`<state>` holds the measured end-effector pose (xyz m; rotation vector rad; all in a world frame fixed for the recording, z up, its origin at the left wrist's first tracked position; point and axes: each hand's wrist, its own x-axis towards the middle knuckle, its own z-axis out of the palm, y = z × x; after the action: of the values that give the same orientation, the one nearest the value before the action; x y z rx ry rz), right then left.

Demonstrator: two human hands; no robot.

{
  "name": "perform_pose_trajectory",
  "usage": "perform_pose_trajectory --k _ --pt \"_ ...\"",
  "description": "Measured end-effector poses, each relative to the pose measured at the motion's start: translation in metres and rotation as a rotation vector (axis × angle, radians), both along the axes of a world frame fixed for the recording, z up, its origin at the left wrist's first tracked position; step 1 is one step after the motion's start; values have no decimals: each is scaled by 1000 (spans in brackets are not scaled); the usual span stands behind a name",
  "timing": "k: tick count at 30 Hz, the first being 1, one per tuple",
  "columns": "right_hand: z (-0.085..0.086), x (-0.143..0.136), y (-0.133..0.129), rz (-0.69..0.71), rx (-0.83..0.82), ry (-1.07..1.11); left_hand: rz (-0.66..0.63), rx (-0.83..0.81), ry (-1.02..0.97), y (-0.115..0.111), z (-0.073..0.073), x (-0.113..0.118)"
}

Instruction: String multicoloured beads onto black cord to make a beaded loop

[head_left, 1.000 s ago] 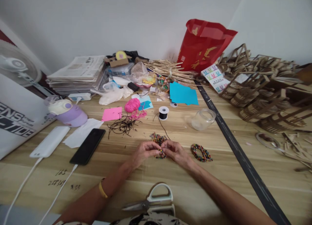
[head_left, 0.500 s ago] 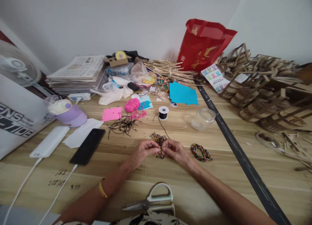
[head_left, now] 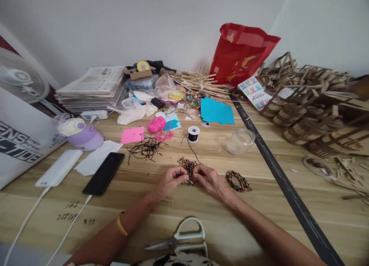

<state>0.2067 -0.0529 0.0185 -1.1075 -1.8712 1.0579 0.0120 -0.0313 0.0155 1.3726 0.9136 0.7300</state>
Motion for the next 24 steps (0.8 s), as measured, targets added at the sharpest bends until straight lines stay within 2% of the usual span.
perform_pose_trajectory --k 4,8,12,17,21,24 --pt "11 -2 -4 27 109 -81 11 156 143 -2 4 1" --pt "15 -6 -7 53 172 -140 0 282 300 -4 6 0" --pt "14 -9 -9 69 222 -179 -43 387 419 -5 4 1" --pt "11 -12 -9 97 303 -233 -62 612 560 -8 2 0" --pt "5 -15 -9 82 344 -263 -111 763 595 -12 0 -3" --pt "1 -16 -8 73 348 -246 -115 787 576 -14 -2 -3"
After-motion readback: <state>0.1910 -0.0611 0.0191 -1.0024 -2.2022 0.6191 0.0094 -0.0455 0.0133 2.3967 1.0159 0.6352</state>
